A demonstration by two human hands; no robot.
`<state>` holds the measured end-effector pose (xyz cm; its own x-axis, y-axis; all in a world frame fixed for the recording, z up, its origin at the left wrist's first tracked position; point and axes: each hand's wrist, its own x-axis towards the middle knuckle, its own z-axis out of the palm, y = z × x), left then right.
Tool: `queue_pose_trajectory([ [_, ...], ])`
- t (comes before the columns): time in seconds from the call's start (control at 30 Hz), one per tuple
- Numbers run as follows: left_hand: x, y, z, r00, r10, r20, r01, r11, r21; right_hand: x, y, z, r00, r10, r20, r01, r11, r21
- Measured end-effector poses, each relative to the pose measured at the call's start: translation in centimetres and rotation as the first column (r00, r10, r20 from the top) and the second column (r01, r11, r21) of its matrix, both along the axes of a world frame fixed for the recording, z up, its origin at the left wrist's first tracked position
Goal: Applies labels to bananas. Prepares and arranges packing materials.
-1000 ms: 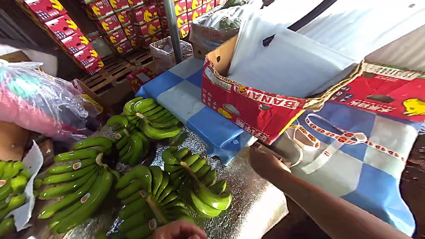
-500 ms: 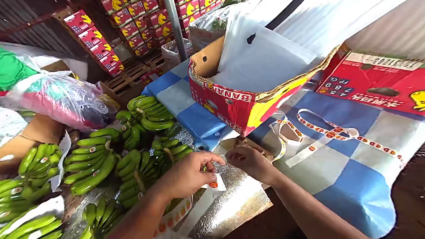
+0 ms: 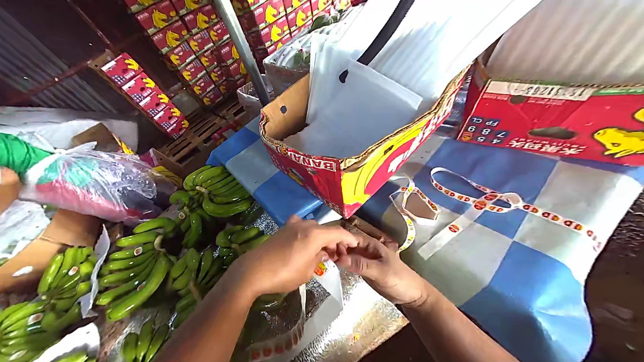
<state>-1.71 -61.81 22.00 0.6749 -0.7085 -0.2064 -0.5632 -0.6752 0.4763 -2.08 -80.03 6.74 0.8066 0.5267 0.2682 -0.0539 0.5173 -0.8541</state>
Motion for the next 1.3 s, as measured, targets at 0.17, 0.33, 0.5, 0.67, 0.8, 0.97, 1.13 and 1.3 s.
queue_pose_trajectory([
  [0.17, 0.1, -0.8, -3.2, 0.914, 0.221, 0.340, -0.159, 0.967, -0.201, 0.3, 0.3, -0.2, 0.985, -0.172, -0.010, 0.172, 0.985, -0.021],
  [0.33, -2.5, -0.8, -6.7, 0.780, 0.348, 0.520, -0.281, 0.937, -0.206, -1.9, 0.8, -0.1, 0.912, -0.402, 0.084, 0.409, 0.904, -0.121],
  [0.5, -3.9, -1.3, -8.4, 0.779, 0.439, 0.447, -0.357, 0.898, -0.259, -4.2, 1.6, -1.2, 0.849, -0.454, 0.271, 0.520, 0.809, -0.275],
  [0.67, -4.4, -0.9, -10.8, 0.580, 0.383, 0.719, -0.264, 0.923, -0.279, -5.6, 3.1, -1.8, 0.908, -0.417, -0.046, 0.400, 0.893, -0.208],
  [0.8, -3.5, 0.8, -10.7, 0.577, 0.344, 0.741, -0.154, 0.936, -0.315, -3.9, 3.2, -0.5, 0.898, -0.346, -0.273, 0.312, 0.937, -0.161],
  [0.97, 0.4, 5.8, -4.9, 0.670, 0.689, 0.277, -0.451, 0.674, -0.585, 3.7, 3.1, 4.6, 0.867, -0.498, -0.019, 0.492, 0.861, -0.129],
  [1.13, 5.3, 16.2, -5.6, 0.417, 0.905, -0.089, -0.853, 0.355, -0.382, 7.5, 4.7, 11.3, 0.872, -0.459, 0.169, 0.443, 0.888, 0.124],
  [1.3, 6.1, 21.0, -9.0, 0.377, 0.907, -0.187, -0.925, 0.358, -0.129, 7.5, 8.0, 7.4, 0.956, -0.244, 0.161, 0.270, 0.949, -0.164],
])
